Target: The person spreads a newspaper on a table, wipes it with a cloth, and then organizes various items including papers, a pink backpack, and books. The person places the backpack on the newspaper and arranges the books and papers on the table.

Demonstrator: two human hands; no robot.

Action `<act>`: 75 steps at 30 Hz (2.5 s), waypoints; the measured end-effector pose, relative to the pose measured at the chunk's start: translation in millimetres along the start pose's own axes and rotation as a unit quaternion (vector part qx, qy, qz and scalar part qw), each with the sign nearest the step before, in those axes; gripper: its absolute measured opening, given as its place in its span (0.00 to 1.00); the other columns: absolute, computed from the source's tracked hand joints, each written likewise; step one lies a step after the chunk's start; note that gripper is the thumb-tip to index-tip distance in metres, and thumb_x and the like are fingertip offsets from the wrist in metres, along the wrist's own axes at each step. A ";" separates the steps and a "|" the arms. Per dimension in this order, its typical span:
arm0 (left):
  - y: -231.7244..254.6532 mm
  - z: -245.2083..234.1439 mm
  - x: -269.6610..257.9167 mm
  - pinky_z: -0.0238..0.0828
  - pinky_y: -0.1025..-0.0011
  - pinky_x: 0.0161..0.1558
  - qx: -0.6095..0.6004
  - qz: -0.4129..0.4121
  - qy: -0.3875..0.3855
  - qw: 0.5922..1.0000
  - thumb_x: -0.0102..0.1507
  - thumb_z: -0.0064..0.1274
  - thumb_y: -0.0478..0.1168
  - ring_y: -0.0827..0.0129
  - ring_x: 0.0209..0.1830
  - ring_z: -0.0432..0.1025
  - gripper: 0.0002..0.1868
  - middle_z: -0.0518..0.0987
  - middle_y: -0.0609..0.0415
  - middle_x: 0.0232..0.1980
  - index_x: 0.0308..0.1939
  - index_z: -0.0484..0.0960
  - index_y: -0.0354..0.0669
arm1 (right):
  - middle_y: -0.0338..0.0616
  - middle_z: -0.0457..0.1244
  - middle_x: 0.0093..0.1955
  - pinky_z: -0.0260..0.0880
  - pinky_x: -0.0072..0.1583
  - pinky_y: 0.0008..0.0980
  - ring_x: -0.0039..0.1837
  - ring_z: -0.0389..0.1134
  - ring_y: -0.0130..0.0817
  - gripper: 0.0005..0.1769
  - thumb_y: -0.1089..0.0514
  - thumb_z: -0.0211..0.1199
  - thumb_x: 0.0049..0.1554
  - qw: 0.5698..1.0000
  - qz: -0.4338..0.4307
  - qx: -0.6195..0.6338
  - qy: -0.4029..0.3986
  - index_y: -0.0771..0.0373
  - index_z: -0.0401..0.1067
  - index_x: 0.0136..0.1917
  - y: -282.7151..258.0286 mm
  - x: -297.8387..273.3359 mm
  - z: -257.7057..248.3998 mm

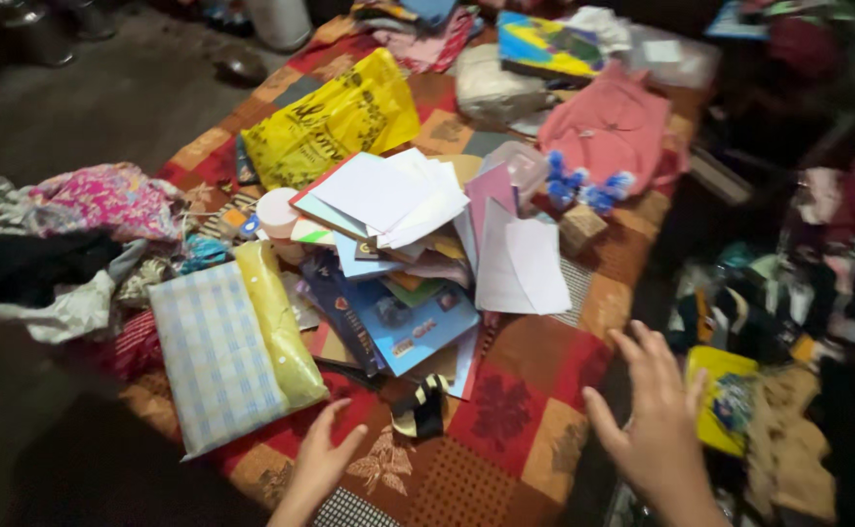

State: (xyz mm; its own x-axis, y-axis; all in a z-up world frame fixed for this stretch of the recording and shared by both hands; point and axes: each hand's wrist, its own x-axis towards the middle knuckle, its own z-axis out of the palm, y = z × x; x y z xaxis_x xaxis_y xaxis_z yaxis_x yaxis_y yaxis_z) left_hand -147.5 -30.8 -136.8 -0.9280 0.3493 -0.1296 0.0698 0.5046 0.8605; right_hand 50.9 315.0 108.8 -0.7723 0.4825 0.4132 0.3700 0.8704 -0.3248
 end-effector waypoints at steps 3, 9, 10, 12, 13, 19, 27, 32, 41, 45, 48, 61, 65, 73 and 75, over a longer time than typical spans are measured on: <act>6.8 -11.9 11.7 0.65 0.65 0.67 -0.011 0.012 0.067 0.998 0.59 0.61 0.48 0.59 0.67 0.72 0.30 0.79 0.45 0.65 0.64 0.76 0.44 | 0.52 0.52 0.78 0.38 0.73 0.76 0.80 0.49 0.52 0.42 0.47 0.68 0.48 0.996 -0.063 0.038 -0.046 0.55 0.60 0.73 9.8 53.6 60.2; 88.1 6.9 39.0 0.61 0.62 0.66 0.037 -0.059 0.159 0.985 0.59 0.60 0.46 0.55 0.75 0.63 0.32 0.68 0.42 0.73 0.67 0.73 0.43 | 0.50 0.53 0.76 0.37 0.71 0.77 0.78 0.51 0.51 0.37 0.51 0.69 0.48 0.957 -0.136 0.146 -0.212 0.54 0.63 0.70 31.8 147.8 168.8; 100.1 7.4 45.9 0.62 0.62 0.65 0.044 -0.078 0.168 0.982 0.59 0.59 0.46 0.55 0.76 0.61 0.32 0.66 0.42 0.75 0.67 0.73 0.43 | 0.51 0.53 0.75 0.38 0.71 0.77 0.78 0.51 0.52 0.37 0.52 0.69 0.49 0.953 -0.152 0.151 -0.217 0.55 0.62 0.70 37.3 162.3 186.1; 124.3 18.3 64.8 0.59 0.61 0.68 0.082 -0.090 0.169 0.978 0.60 0.60 0.47 0.53 0.76 0.60 0.32 0.66 0.42 0.75 0.67 0.73 0.44 | 0.52 0.53 0.75 0.40 0.72 0.76 0.78 0.51 0.53 0.38 0.52 0.68 0.50 0.944 -0.179 0.162 -0.226 0.57 0.61 0.71 42.7 185.2 217.9; 137.3 21.1 70.9 0.57 0.61 0.70 0.102 -0.097 0.167 0.976 0.60 0.60 0.47 0.52 0.77 0.60 0.32 0.67 0.42 0.75 0.68 0.72 0.44 | 0.52 0.53 0.75 0.39 0.72 0.75 0.78 0.51 0.53 0.38 0.53 0.68 0.50 0.938 -0.175 0.167 -0.249 0.57 0.61 0.71 44.3 191.1 228.2; 194.6 13.8 131.1 0.51 0.54 0.70 0.135 -0.080 0.150 0.976 0.59 0.60 0.46 0.46 0.79 0.52 0.32 0.60 0.39 0.78 0.67 0.74 0.46 | 0.52 0.53 0.76 0.40 0.75 0.67 0.79 0.50 0.54 0.35 0.54 0.67 0.50 0.915 -0.195 0.222 -0.274 0.58 0.63 0.70 45.1 240.7 259.4; 188.3 29.9 190.3 0.46 0.52 0.74 0.185 -0.087 0.120 0.971 0.59 0.61 0.50 0.46 0.80 0.48 0.33 0.58 0.41 0.79 0.67 0.73 0.49 | 0.58 0.53 0.76 0.47 0.76 0.56 0.79 0.49 0.60 0.34 0.58 0.66 0.48 0.922 -0.185 0.247 -0.234 0.60 0.66 0.68 67.0 272.3 291.2; 194.2 47.7 212.1 0.41 0.49 0.74 0.187 -0.126 0.058 0.972 0.61 0.60 0.49 0.46 0.82 0.41 0.35 0.48 0.45 0.83 0.71 0.70 0.51 | 0.59 0.53 0.76 0.49 0.75 0.56 0.79 0.48 0.65 0.32 0.58 0.66 0.47 0.934 -0.179 0.240 -0.193 0.59 0.68 0.66 75.7 293.1 302.4; 209.3 69.9 194.8 0.49 0.50 0.72 0.179 -0.090 0.028 0.979 0.59 0.61 0.48 0.43 0.81 0.43 0.33 0.51 0.43 0.81 0.68 0.72 0.49 | 0.57 0.52 0.76 0.50 0.74 0.57 0.79 0.47 0.64 0.30 0.58 0.68 0.46 0.933 -0.194 0.209 -0.219 0.58 0.70 0.62 71.4 284.5 298.9; 203.1 60.2 152.0 0.49 0.51 0.73 0.181 -0.094 0.049 0.978 0.59 0.61 0.50 0.43 0.81 0.44 0.34 0.51 0.43 0.81 0.68 0.72 0.49 | 0.57 0.52 0.75 0.50 0.73 0.57 0.79 0.46 0.63 0.28 0.58 0.69 0.46 0.921 -0.211 0.207 -0.253 0.57 0.71 0.61 52.1 256.1 281.9; 196.2 53.4 116.9 0.47 0.51 0.73 0.163 -0.134 0.046 0.976 0.59 0.61 0.51 0.44 0.82 0.40 0.35 0.48 0.44 0.82 0.70 0.72 0.51 | 0.56 0.51 0.77 0.51 0.74 0.57 0.80 0.44 0.63 0.26 0.59 0.69 0.46 0.903 -0.219 0.241 -0.281 0.57 0.72 0.60 35.3 230.8 264.6; 201.8 77.1 8.7 0.47 0.52 0.73 0.111 0.015 0.148 0.983 0.59 0.62 0.50 0.41 0.81 0.45 0.33 0.52 0.38 0.80 0.68 0.73 0.50 | 0.53 0.51 0.78 0.52 0.73 0.56 0.77 0.47 0.63 0.36 0.60 0.73 0.40 0.913 -0.279 0.158 -0.253 0.54 0.71 0.63 99.2 125.6 150.4; 226.1 105.2 11.0 0.47 0.52 0.73 0.095 0.055 0.137 0.984 0.59 0.62 0.50 0.40 0.80 0.45 0.33 0.53 0.41 0.81 0.68 0.73 0.54 | 0.48 0.54 0.75 0.57 0.71 0.53 0.78 0.50 0.57 0.33 0.58 0.72 0.42 0.946 -0.229 0.055 -0.222 0.50 0.72 0.63 179.2 146.5 138.9; 263.7 125.9 33.6 0.46 0.50 0.72 0.117 0.094 0.103 0.983 0.59 0.62 0.50 0.37 0.79 0.45 0.32 0.51 0.40 0.81 0.67 0.74 0.58 | 0.51 0.64 0.68 0.64 0.70 0.44 0.70 0.63 0.51 0.22 0.60 0.66 0.46 0.982 -0.094 0.112 -0.118 0.56 0.77 0.56 326.6 177.5 171.2; 267.8 134.2 52.9 0.46 0.49 0.72 0.144 0.084 0.103 0.981 0.59 0.63 0.50 0.36 0.79 0.44 0.32 0.51 0.39 0.81 0.67 0.74 0.56 | 0.55 0.65 0.66 0.66 0.66 0.43 0.66 0.66 0.53 0.19 0.57 0.69 0.48 0.979 -0.064 0.134 -0.141 0.57 0.78 0.55 352.7 180.0 196.2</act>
State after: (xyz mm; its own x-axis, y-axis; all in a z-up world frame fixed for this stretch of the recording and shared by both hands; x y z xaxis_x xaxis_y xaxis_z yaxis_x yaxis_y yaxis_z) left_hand -128.8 228.7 20.7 -0.9470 0.2939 0.1299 0.3004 0.6664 0.6824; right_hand -59.0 689.7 -98.4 -0.9297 0.2911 0.2257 0.1409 0.8471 -0.5124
